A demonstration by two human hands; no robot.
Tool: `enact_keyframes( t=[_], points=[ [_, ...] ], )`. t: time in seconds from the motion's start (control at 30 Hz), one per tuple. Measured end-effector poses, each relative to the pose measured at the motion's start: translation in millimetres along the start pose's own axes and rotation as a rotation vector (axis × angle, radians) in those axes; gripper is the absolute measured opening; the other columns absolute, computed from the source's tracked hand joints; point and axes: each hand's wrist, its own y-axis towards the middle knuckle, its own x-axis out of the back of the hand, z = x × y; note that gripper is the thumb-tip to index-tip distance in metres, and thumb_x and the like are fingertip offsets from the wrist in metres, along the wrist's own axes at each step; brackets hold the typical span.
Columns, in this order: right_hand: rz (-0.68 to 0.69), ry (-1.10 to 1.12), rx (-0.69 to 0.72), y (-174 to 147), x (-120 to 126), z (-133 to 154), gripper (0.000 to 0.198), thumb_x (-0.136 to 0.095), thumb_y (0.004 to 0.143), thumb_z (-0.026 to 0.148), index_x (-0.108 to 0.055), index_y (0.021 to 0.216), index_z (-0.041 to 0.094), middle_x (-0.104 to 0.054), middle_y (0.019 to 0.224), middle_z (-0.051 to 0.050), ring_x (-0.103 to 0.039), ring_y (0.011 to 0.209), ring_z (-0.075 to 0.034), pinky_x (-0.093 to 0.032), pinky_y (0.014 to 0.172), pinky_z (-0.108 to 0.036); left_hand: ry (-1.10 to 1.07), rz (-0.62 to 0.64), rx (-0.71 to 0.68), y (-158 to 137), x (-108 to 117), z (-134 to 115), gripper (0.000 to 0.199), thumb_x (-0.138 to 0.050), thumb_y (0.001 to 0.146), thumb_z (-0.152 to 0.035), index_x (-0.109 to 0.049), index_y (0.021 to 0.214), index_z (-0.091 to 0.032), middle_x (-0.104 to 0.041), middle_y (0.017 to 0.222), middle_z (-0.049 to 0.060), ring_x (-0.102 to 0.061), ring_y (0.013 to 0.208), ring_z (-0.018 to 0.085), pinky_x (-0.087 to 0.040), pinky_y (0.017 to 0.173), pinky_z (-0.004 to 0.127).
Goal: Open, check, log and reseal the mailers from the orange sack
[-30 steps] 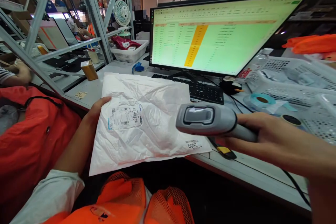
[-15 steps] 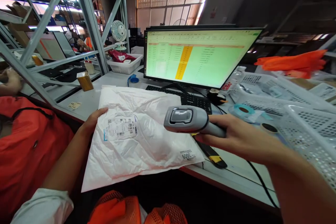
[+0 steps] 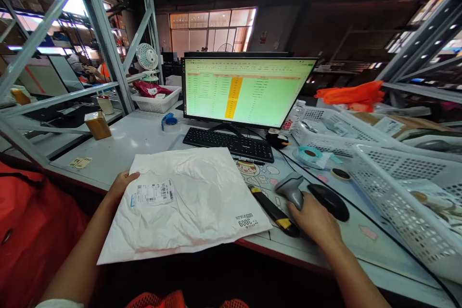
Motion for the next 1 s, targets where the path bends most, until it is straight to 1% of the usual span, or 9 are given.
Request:
enact_keyframes(
  t=[0.13,0.2,0.27,0.33,0.43,0.57,0.8,0.9,1.0],
  points=[
    [-0.006,-0.038,-0.010,8,34,27,0.058,-0.046,0.096,0.052,-0.071,0.122,0.006,-0.070,0.116,-0.032,-0.070,0.105,-0.046,-0.055,0.084,-0.054,0.019,-0.010,0.031,1,4,2,0.058,-0.090,0.054,-0.052,-0.073,0.090,-0.009,-0.074,0.078,0.008,-0.065,0.064,0.021,-0.049,0.057,0.028],
    [-0.053,-0.012,0.035,28,46,53,0.057,-0.042,0.099,0.043,-0.062,0.139,0.008,-0.068,0.127,-0.027,-0.066,0.116,-0.041,-0.052,0.093,-0.050,0.022,-0.010,0.042,3,6,3,0.059,-0.090,0.055,-0.052,-0.073,0.091,-0.010,-0.074,0.077,0.008,-0.065,0.064,0.021,-0.050,0.057,0.028],
    [-0.002,0.040,0.148,56,44,81,0.053,-0.043,0.101,0.034,-0.055,0.148,0.014,-0.072,0.125,-0.018,-0.066,0.119,-0.031,-0.050,0.100,-0.041,0.031,-0.011,0.047,5,7,4,0.060,-0.091,0.053,-0.053,-0.073,0.090,-0.010,-0.074,0.076,0.007,-0.065,0.063,0.020,-0.049,0.056,0.028],
    [0.080,0.065,0.231,84,31,107,0.050,-0.053,0.097,0.029,-0.059,0.146,0.020,-0.074,0.122,-0.011,-0.067,0.117,-0.025,-0.049,0.101,-0.032,0.028,-0.016,0.034,6,7,4,0.061,-0.090,0.052,-0.054,-0.074,0.090,-0.010,-0.074,0.076,0.007,-0.065,0.064,0.020,-0.049,0.056,0.028],
    [0.143,0.067,0.251,117,8,133,0.050,-0.061,0.097,0.030,-0.059,0.145,0.019,-0.070,0.132,-0.011,-0.064,0.122,-0.024,-0.048,0.106,-0.036,0.040,-0.042,0.008,6,7,4,0.062,-0.090,0.051,-0.056,-0.074,0.089,-0.010,-0.073,0.074,0.006,-0.063,0.063,0.020,-0.047,0.056,0.027],
    [0.182,0.040,0.196,140,-9,140,0.045,-0.062,0.100,0.042,-0.062,0.137,0.017,-0.064,0.137,-0.013,-0.062,0.124,-0.027,-0.049,0.108,-0.052,0.085,-0.023,-0.019,7,7,5,0.062,-0.089,0.052,-0.059,-0.074,0.087,-0.009,-0.073,0.075,0.007,-0.063,0.064,0.020,-0.046,0.056,0.027],
    [0.210,0.033,0.217,157,-13,146,0.050,-0.060,0.101,0.048,-0.057,0.141,0.018,-0.062,0.137,-0.013,-0.063,0.121,-0.027,-0.051,0.105,-0.052,0.032,0.030,-0.014,5,8,5,0.054,-0.089,0.057,-0.054,-0.074,0.086,-0.011,-0.073,0.075,0.007,-0.064,0.064,0.020,-0.047,0.056,0.027],
    [0.231,0.027,0.232,154,-8,155,0.050,-0.058,0.102,0.047,-0.056,0.142,0.016,-0.062,0.138,-0.014,-0.063,0.122,-0.027,-0.050,0.105,-0.051,0.041,0.001,-0.020,4,7,3,0.054,-0.091,0.052,-0.053,-0.073,0.080,-0.011,-0.071,0.069,0.006,-0.062,0.060,0.020,-0.043,0.052,0.026],
    [0.225,0.020,0.262,133,2,157,0.055,-0.052,0.103,0.044,-0.051,0.149,0.015,-0.061,0.142,-0.019,-0.061,0.127,-0.030,-0.048,0.105,-0.046,-0.006,-0.027,-0.027,2,5,2,0.058,-0.092,0.051,-0.054,-0.074,0.086,-0.011,-0.072,0.070,0.006,-0.064,0.062,0.021,-0.047,0.056,0.028]
  ],
)
